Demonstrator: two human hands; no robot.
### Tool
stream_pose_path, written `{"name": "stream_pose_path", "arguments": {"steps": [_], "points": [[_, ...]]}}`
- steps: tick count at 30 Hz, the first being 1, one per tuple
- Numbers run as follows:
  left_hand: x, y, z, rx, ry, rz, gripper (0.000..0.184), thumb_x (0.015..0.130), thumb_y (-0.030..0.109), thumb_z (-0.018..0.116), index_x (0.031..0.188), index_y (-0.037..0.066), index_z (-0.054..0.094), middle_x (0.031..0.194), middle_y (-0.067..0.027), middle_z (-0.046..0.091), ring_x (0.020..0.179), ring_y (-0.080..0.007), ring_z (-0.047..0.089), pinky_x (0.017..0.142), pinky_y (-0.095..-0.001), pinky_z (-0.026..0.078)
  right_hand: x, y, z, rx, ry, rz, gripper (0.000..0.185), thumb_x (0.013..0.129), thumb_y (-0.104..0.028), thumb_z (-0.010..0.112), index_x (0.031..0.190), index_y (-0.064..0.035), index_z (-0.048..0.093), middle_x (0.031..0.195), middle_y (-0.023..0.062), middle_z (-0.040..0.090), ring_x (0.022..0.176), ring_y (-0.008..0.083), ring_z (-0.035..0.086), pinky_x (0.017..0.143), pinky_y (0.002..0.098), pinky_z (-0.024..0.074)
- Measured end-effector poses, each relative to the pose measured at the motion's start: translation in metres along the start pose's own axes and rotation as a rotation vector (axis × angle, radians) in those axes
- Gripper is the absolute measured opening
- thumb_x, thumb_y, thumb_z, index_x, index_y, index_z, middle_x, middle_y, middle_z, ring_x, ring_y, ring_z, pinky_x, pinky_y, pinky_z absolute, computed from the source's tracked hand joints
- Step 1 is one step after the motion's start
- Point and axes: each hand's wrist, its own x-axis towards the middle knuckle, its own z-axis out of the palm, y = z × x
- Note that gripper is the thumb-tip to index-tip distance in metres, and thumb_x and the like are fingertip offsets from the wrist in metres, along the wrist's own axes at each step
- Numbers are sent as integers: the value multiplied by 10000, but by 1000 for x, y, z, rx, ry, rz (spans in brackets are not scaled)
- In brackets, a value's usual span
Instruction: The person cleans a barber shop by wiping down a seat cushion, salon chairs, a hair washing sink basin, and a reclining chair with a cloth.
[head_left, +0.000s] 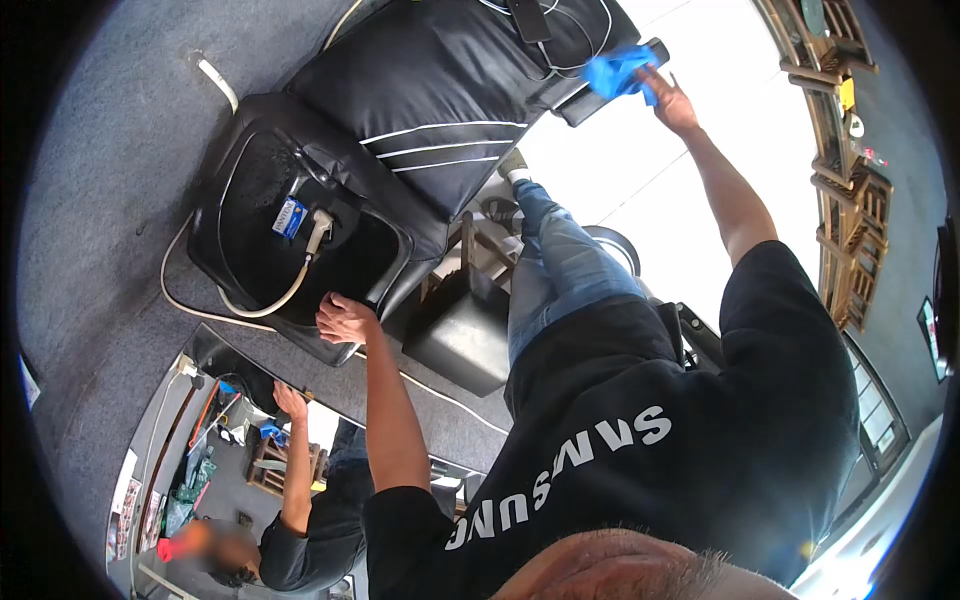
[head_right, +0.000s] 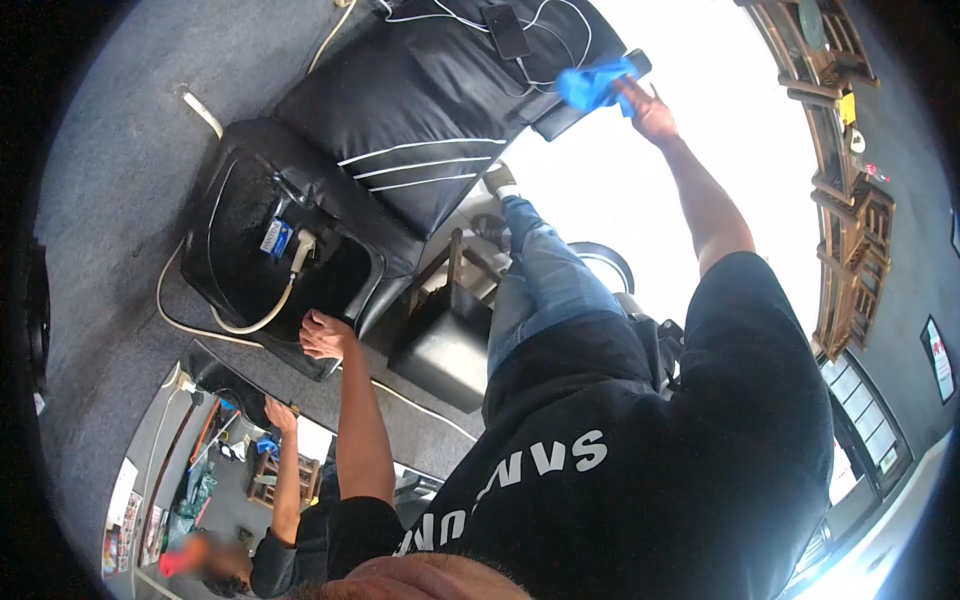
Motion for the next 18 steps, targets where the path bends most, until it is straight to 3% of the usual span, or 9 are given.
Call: {"name": "stream_pose_path", "arguments": {"steps": [3,6,7,9,11,12,15,18], "points": [[1,-4,4,-11,-16,-8,426,999,452,429,1121,156,710,1123,-116,620,1246,-322,511,1140,-615,258,30,8,-18,147,-39,323,602,972,-170,547,1551,-201,384,1599,10,421,1481,317,383,1177,598,305],[1,-1,1,11,-18,-17,422,995,451,429,1102,158,714,1111,-117,618,1242,-329,512,1125,-614,274,43,-7,56,82,300,159,682,836,-249,716,1473,-227,474,1511,41,506,1510,350,305,1213,623,212],[0,0,2,4,-7,-16,423,994,453,429,1095,157,715,1104,-118,616,1234,-330,514,1120,-613,279,49,-37,59,-7,153,179,700,743,-269,788,1396,-181,551,1461,43,534,1507,344,295,1214,613,208],[1,-1,4,-7,20,-8,426,993,457,428,1080,156,716,1091,-120,613,1219,-331,518,1110,-611,290,53,-128,27,-48,-104,165,661,725,-306,784,1343,-148,611,1411,97,560,1475,343,340,1221,611,195],[1,-2,3,0,18,-6,429,992,460,426,1069,154,715,1082,-117,611,1209,-328,520,1100,-610,297,48,-194,49,-33,54,147,487,776,-293,680,1237,-135,681,1331,107,604,1398,349,430,1215,596,225],[0,-3,4,4,16,-2,430,992,462,425,1064,152,715,1077,-116,610,1204,-326,521,1095,-609,301,47,-224,19,23,34,106,443,771,-250,663,1195,-124,695,1291,97,618,1345,331,477,1211,583,241],[0,1,-1,-25,-3,-6,419,991,453,433,1063,149,712,1075,-112,610,1202,-324,522,1094,-611,300,39,-250,-11,135,-152,-40,438,782,-199,656,1212,-117,663,1240,85,625,1309,279,518,1219,511,269],[0,-2,4,39,0,-12,456,1012,480,406,1147,162,704,1127,-117,619,1234,-318,514,1102,-578,302,36,-206,-13,192,-168,-232,432,811,-141,631,1243,-119,637,1286,101,608,1330,257,513,1224,472,278]]}}
